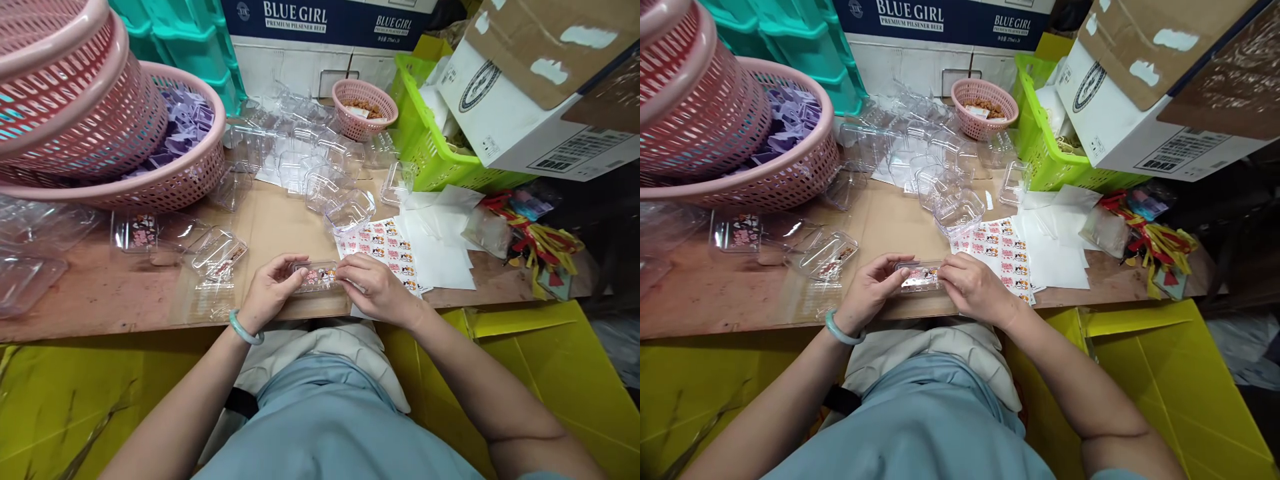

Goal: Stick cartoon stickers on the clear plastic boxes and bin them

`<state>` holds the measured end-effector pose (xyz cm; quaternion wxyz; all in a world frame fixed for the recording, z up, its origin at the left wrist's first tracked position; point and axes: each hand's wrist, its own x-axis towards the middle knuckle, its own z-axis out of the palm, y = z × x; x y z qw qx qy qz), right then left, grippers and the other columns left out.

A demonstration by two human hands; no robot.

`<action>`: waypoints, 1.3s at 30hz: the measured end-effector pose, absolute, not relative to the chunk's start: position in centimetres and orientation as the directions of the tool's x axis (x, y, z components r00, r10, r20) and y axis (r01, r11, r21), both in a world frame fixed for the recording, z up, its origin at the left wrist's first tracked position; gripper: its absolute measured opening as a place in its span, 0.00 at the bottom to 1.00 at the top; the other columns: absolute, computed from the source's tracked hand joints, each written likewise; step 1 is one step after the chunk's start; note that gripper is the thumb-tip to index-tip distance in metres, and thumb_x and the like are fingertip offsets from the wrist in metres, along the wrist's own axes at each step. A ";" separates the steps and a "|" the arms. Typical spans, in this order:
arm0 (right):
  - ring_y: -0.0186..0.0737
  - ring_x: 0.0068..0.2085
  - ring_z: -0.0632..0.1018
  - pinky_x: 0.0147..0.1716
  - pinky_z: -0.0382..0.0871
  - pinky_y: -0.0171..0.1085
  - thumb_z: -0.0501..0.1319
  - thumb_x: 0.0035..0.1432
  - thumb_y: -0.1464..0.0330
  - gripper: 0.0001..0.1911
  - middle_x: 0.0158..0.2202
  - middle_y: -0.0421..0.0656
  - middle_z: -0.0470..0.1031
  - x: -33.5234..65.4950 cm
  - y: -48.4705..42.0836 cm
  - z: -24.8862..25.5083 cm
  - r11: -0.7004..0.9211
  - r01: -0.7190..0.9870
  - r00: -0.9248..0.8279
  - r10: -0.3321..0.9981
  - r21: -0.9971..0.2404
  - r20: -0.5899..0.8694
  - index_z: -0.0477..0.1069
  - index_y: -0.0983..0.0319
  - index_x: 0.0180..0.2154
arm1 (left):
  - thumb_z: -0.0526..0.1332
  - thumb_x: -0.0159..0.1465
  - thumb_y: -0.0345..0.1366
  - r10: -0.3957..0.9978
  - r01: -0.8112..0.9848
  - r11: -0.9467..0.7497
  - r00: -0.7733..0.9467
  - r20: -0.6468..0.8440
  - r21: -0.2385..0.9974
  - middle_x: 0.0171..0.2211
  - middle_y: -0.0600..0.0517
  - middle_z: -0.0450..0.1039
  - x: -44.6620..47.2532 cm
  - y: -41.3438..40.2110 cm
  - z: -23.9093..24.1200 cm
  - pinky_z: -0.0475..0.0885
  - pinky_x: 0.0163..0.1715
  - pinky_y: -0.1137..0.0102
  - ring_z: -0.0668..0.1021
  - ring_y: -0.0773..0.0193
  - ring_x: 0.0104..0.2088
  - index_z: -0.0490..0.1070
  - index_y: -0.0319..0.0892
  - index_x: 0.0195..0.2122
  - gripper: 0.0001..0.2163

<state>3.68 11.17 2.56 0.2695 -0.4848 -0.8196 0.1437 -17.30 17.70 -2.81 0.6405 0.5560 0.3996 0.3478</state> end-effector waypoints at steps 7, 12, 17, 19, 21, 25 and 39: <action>0.43 0.36 0.72 0.35 0.70 0.42 0.49 0.66 0.73 0.11 0.34 0.48 0.72 3.9 11.5 2.4 0.514 0.720 -0.426 0.858 -0.467 0.288 0.70 0.62 0.38 | 0.68 0.56 0.44 0.866 0.006 0.106 0.491 -0.095 0.994 0.39 0.46 0.79 -17.5 18.2 -3.1 0.75 0.40 0.66 0.79 0.61 0.37 0.76 0.39 0.43 0.17; 0.45 0.43 0.75 0.45 0.73 0.48 0.46 0.67 0.72 0.16 0.40 0.49 0.75 4.5 11.7 1.2 0.587 0.705 -0.505 0.810 -0.399 0.299 0.72 0.60 0.45 | 0.68 0.56 0.42 0.850 -0.004 0.106 0.520 -0.088 0.994 0.39 0.46 0.79 -17.6 18.3 -3.0 0.76 0.39 0.65 0.79 0.60 0.37 0.76 0.40 0.42 0.16; 0.45 0.47 0.76 0.51 0.71 0.53 0.52 0.66 0.68 0.12 0.42 0.46 0.76 4.7 10.9 -0.1 0.534 0.663 -0.365 0.843 -0.525 0.396 0.73 0.56 0.43 | 0.68 0.56 0.43 0.899 -0.044 0.115 0.430 -0.085 0.992 0.42 0.46 0.78 -17.2 16.8 -2.9 0.77 0.41 0.65 0.80 0.60 0.40 0.74 0.40 0.42 0.16; 0.45 0.47 0.75 0.50 0.70 0.51 0.55 0.65 0.67 0.09 0.43 0.47 0.75 4.2 10.3 -0.1 0.414 0.642 -0.158 0.895 -0.645 0.417 0.73 0.56 0.44 | 0.67 0.57 0.43 0.933 -0.064 0.104 0.353 -0.075 0.993 0.43 0.46 0.78 -16.9 15.8 -3.2 0.76 0.42 0.65 0.80 0.59 0.41 0.73 0.41 0.43 0.16; 0.45 0.45 0.75 0.47 0.70 0.47 0.56 0.64 0.64 0.08 0.41 0.46 0.74 3.4 9.5 0.0 0.248 0.555 0.089 0.931 -0.794 0.353 0.72 0.57 0.42 | 0.66 0.59 0.42 0.953 -0.081 0.088 0.297 -0.060 0.993 0.45 0.46 0.77 -16.7 14.9 -3.5 0.76 0.44 0.65 0.80 0.59 0.44 0.72 0.41 0.45 0.15; 0.39 0.35 0.72 0.38 0.68 0.38 0.54 0.65 0.58 0.15 0.31 0.42 0.69 1.7 8.4 0.0 -0.054 0.338 0.317 0.947 -0.940 0.060 0.70 0.60 0.31 | 0.66 0.60 0.41 0.967 -0.061 0.030 0.255 -0.013 0.998 0.49 0.45 0.75 -16.5 13.7 -3.9 0.75 0.47 0.65 0.78 0.58 0.47 0.71 0.42 0.47 0.15; 0.34 0.29 0.68 0.30 0.63 0.34 0.60 0.60 0.63 0.12 0.26 0.38 0.67 -0.2 9.0 1.0 -0.137 0.456 0.334 0.942 -0.879 0.026 0.67 0.60 0.26 | 0.70 0.55 0.39 0.922 0.099 -0.189 0.361 0.142 0.977 0.54 0.43 0.72 -17.2 13.6 -3.9 0.74 0.51 0.61 0.74 0.53 0.55 0.68 0.44 0.51 0.23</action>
